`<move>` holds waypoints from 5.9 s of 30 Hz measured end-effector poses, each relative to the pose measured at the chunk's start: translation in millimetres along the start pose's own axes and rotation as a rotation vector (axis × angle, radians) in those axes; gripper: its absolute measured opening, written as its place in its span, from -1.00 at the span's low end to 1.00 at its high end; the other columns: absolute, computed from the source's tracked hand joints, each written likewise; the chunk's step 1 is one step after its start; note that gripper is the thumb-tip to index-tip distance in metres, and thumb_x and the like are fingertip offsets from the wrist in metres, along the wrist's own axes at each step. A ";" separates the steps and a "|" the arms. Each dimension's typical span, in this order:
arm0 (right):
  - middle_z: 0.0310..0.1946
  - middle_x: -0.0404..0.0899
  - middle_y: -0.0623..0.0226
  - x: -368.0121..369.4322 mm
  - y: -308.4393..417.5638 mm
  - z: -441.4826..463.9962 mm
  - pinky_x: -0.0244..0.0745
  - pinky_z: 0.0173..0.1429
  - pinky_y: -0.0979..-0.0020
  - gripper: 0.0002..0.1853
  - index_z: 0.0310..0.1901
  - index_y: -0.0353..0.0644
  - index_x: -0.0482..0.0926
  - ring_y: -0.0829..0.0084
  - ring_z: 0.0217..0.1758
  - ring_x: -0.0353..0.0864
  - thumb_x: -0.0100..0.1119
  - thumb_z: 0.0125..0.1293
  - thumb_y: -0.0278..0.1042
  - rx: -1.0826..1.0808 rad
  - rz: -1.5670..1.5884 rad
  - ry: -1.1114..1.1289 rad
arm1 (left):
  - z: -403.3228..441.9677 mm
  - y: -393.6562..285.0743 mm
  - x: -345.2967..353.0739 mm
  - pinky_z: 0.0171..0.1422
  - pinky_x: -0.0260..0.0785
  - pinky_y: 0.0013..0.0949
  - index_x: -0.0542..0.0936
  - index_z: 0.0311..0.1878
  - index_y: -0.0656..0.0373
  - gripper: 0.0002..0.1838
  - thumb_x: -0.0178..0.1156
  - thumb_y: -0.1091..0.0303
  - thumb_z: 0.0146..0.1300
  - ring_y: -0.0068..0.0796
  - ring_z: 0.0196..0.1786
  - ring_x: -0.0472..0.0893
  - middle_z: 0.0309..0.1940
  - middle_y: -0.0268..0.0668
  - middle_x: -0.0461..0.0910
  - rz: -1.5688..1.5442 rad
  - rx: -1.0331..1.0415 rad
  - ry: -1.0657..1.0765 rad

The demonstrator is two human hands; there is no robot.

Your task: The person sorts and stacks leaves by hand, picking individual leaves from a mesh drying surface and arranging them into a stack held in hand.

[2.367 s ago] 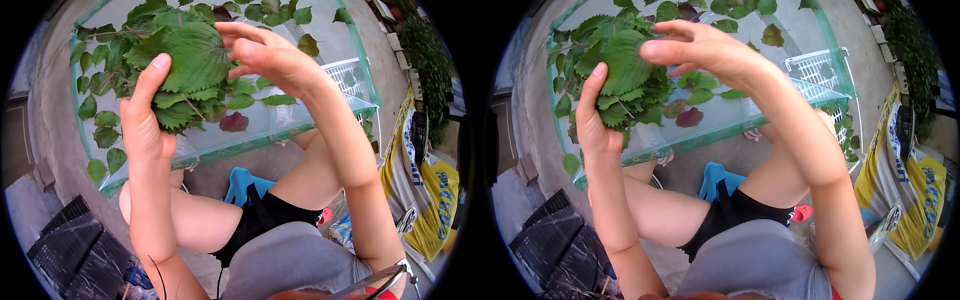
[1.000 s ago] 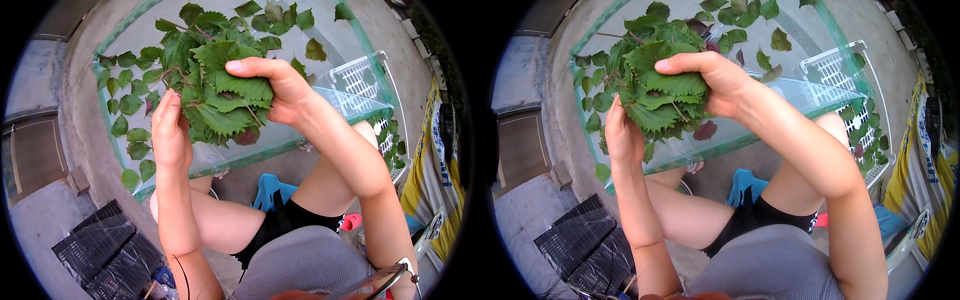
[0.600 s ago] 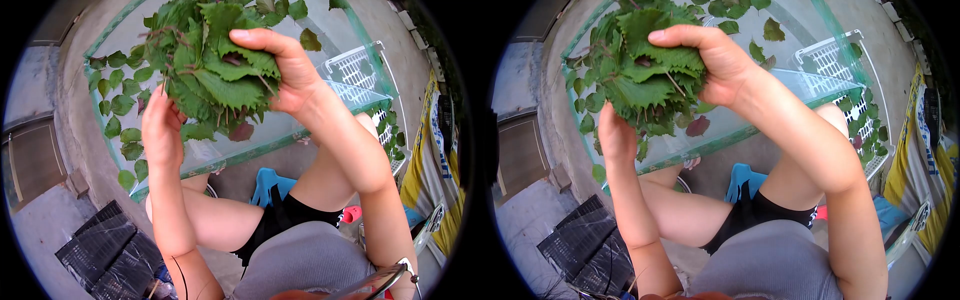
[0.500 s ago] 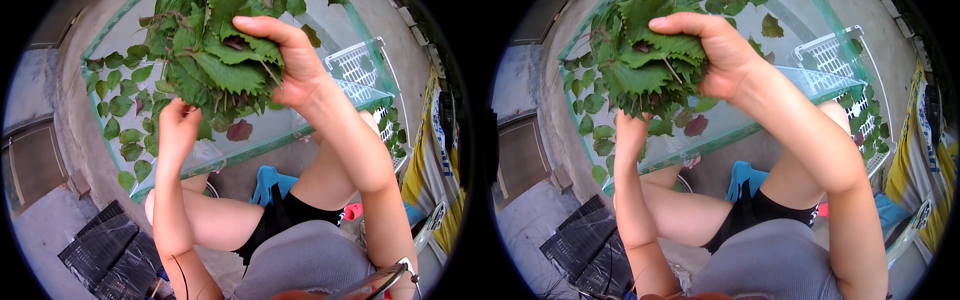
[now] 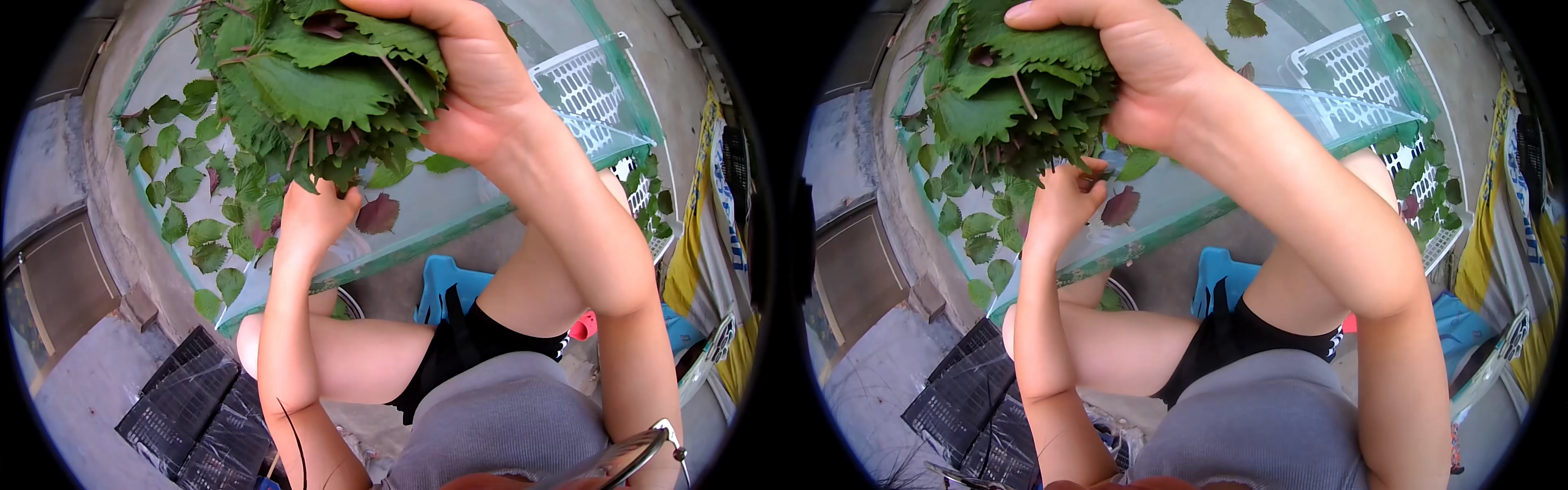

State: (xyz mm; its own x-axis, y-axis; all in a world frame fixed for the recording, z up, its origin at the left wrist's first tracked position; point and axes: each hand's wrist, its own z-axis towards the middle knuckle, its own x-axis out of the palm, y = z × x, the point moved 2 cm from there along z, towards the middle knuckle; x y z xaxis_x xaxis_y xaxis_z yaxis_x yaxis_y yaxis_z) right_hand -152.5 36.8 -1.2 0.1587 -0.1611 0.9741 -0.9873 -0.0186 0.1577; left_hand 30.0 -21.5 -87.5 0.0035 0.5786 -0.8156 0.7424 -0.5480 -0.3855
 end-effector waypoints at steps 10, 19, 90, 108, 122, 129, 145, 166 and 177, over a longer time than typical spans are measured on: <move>-0.11 0.65 0.13 -2.5 4.1 -1.7 0.58 0.13 0.24 -0.65 0.00 -0.34 0.52 0.29 -0.08 0.67 0.22 0.25 -0.33 -0.049 -0.072 0.037 | -10.2 21.8 -38.7 -0.36 0.51 -0.50 0.56 -0.25 0.27 -0.91 0.13 0.64 0.19 -0.68 -0.43 0.57 -0.45 -0.42 0.60 -0.934 -0.158 -0.060; -0.12 0.65 0.10 -7.5 8.5 -0.6 0.60 0.10 0.26 -0.67 -0.02 -0.35 0.53 0.28 -0.12 0.68 0.21 0.25 -0.33 -0.086 -0.155 0.106 | -20.5 7.6 -41.1 -0.37 0.47 -0.59 0.56 -0.26 0.26 -0.91 0.29 0.53 0.22 -0.71 -0.42 0.56 -0.45 -0.45 0.60 -1.039 -0.103 -0.094; -0.12 0.64 0.12 5.6 3.0 -5.9 0.61 0.09 0.26 -0.68 -0.04 -0.34 0.53 0.31 -0.11 0.67 0.21 0.25 -0.33 -0.018 -0.014 0.031 | -16.9 0.4 2.5 0.07 0.33 -0.40 0.57 -0.08 0.25 -0.70 0.35 0.51 0.09 -0.48 -0.05 0.45 -0.13 -0.35 0.59 -0.466 -0.017 0.321; -0.15 0.65 0.10 0.3 8.2 -2.7 0.60 0.09 0.23 -0.69 -0.05 -0.37 0.54 0.27 -0.14 0.68 0.20 0.25 -0.35 -0.131 -0.174 0.058 | -5.4 0.5 8.4 -0.05 0.36 -0.41 0.61 -0.20 0.25 -0.79 0.35 0.46 0.08 -0.47 -0.21 0.47 -0.29 -0.31 0.54 -0.348 -0.008 0.367; -0.06 0.64 0.05 -0.6 6.2 -10.0 0.63 0.11 0.24 -0.60 0.04 -0.43 0.52 0.26 -0.06 0.69 0.14 0.30 -0.26 -0.174 -0.270 -0.119 | -63.2 -8.2 -64.5 0.23 0.34 -0.07 0.60 -0.42 0.01 -0.79 0.37 0.57 -0.09 -0.10 0.18 0.37 0.05 -0.22 0.36 -0.095 0.649 -1.015; -0.17 0.66 0.14 5.2 -5.0 -9.3 0.64 0.00 0.35 -0.67 -0.07 -0.38 0.56 0.37 -0.16 0.70 0.24 0.22 -0.32 -0.092 -0.284 -0.121 | -85.3 -5.7 -66.2 -0.08 0.45 -0.28 0.56 -0.44 -0.32 -0.73 0.44 0.37 -0.05 -0.36 -0.06 0.34 -0.19 -0.42 0.28 0.121 0.768 -1.360; -0.12 0.65 0.23 -13.8 -86.8 -15.6 0.55 0.02 0.37 -0.63 -0.01 -0.29 0.56 0.42 -0.11 0.65 0.31 0.14 -0.41 0.176 -0.566 -0.215 | -100.1 -21.2 -87.9 0.00 0.30 -0.33 0.48 -0.22 -0.10 -0.77 0.37 0.32 0.17 -0.43 -0.07 0.40 -0.15 -0.45 0.45 0.693 0.626 -1.572; -0.21 0.64 0.34 -5.7 -59.6 -11.0 0.53 -0.12 0.50 -0.65 -0.08 -0.24 0.59 0.56 -0.19 0.62 0.39 0.14 -0.26 0.048 -0.694 -0.167 | -81.3 -30.6 -68.1 -0.10 0.26 -0.31 0.71 -0.22 -0.05 -0.70 0.38 0.30 -0.13 -0.40 -0.23 0.52 -0.15 -0.46 0.63 0.210 0.688 -1.024; -0.10 0.66 0.21 -7.3 -50.2 -14.9 0.56 0.09 0.41 -0.60 0.00 -0.33 0.58 0.42 -0.08 0.66 0.30 0.23 -0.23 0.084 -0.640 -0.323 | -119.2 121.6 -132.3 0.13 0.43 -0.32 0.63 0.03 0.25 -0.62 0.33 0.31 0.15 -0.32 -0.02 0.65 -0.07 -0.10 0.67 -0.004 -0.317 -1.008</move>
State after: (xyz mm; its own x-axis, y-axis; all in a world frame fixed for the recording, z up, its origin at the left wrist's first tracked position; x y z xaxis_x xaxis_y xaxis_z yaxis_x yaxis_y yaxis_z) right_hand -104.1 53.6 -13.9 0.7087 -0.3769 0.5964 -0.7010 -0.2808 0.6555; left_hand 199.7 -92.7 24.9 -0.4492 -0.2688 -0.8521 0.8828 -0.2801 -0.3770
